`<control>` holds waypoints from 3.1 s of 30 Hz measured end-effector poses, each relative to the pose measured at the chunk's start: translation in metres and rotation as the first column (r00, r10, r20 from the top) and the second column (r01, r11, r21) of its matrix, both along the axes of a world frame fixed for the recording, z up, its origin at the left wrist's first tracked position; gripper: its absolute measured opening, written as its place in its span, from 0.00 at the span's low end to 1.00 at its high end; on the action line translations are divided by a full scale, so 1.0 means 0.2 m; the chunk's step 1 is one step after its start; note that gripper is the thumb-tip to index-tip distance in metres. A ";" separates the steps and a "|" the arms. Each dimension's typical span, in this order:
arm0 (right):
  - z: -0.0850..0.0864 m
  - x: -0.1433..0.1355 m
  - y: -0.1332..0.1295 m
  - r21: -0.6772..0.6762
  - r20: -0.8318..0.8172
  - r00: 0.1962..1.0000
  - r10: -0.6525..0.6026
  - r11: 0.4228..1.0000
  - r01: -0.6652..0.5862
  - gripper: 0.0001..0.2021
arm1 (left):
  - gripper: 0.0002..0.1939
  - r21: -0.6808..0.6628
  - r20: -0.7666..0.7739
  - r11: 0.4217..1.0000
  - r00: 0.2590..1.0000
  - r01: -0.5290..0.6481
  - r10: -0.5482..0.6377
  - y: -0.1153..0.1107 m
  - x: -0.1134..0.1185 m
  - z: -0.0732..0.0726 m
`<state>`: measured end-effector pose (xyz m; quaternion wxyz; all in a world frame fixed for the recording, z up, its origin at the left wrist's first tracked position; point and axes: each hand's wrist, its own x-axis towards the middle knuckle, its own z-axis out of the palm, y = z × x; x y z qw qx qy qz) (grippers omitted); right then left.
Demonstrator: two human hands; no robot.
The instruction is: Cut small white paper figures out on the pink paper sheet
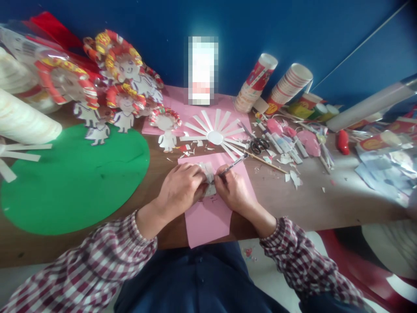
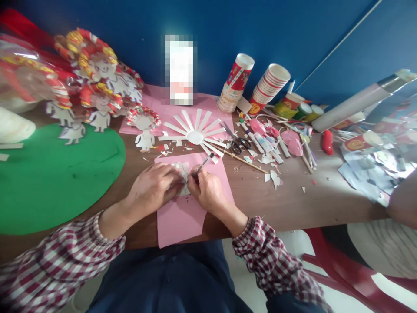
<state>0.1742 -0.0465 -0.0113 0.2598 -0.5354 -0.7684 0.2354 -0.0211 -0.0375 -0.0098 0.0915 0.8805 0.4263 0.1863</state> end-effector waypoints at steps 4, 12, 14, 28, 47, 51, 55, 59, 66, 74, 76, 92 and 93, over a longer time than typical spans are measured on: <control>0.00 0.00 0.00 0.002 -0.012 1.000 0.000 1.000 0.000 0.04 | 0.07 0.000 -0.003 1.000 1.000 0.001 -0.001 0.00 0.00 0.00; -0.01 0.00 0.00 0.019 -0.014 1.000 -0.004 1.000 0.005 0.03 | 0.07 -0.006 -0.014 1.000 1.000 -0.008 0.008 0.00 0.00 0.00; -0.01 0.00 0.00 0.022 -0.026 1.000 0.000 1.000 0.001 0.03 | 0.07 -0.010 -0.011 1.000 1.000 -0.005 0.005 0.00 0.00 0.00; 0.00 0.00 0.00 -0.007 -0.098 0.995 -0.010 1.000 0.010 0.02 | 0.07 0.001 -0.018 1.000 1.000 -0.001 0.001 0.00 0.00 0.00; 0.00 0.00 0.00 -0.073 -0.154 0.987 -0.036 0.997 0.025 0.02 | 0.06 -0.003 0.004 1.000 1.000 0.008 -0.008 0.00 0.00 0.00; -0.01 0.00 0.00 -0.082 -0.147 0.988 -0.036 0.996 0.024 0.02 | 0.06 -0.003 0.003 1.000 1.000 0.012 -0.012 0.00 0.00 0.00; -0.01 -0.01 0.00 -0.061 -0.157 0.987 -0.024 0.998 0.014 0.02 | 0.05 0.010 0.012 1.000 1.000 0.015 -0.015 0.01 0.00 0.00; 0.01 -0.01 0.00 -0.060 -0.160 0.987 -0.012 0.998 0.003 0.01 | 0.05 0.011 0.018 1.000 1.000 0.015 -0.015 0.01 0.00 0.00; 0.00 -0.01 0.01 -0.044 -0.138 0.990 -0.007 0.999 0.001 0.02 | 0.06 0.017 0.012 1.000 1.000 0.018 -0.018 0.01 0.00 0.00; -0.01 -0.01 0.01 -0.046 -0.105 0.994 -0.008 0.999 0.003 0.02 | 0.06 0.005 0.002 1.000 1.000 0.011 -0.011 0.01 0.00 0.00; -0.01 -0.01 0.01 -0.049 -0.105 0.994 -0.009 0.999 0.004 0.03 | 0.06 0.007 0.004 1.000 1.000 0.011 -0.011 0.00 0.00 0.00; 0.00 -0.01 0.01 -0.060 -0.127 0.992 -0.022 0.998 0.015 0.03 | 0.05 0.011 -0.006 1.000 1.000 0.010 -0.010 0.00 0.00 0.00; 0.00 -0.01 0.01 -0.058 -0.124 0.992 -0.020 0.998 0.013 0.03 | 0.05 0.010 -0.005 1.000 1.000 0.009 -0.009 0.01 0.00 0.00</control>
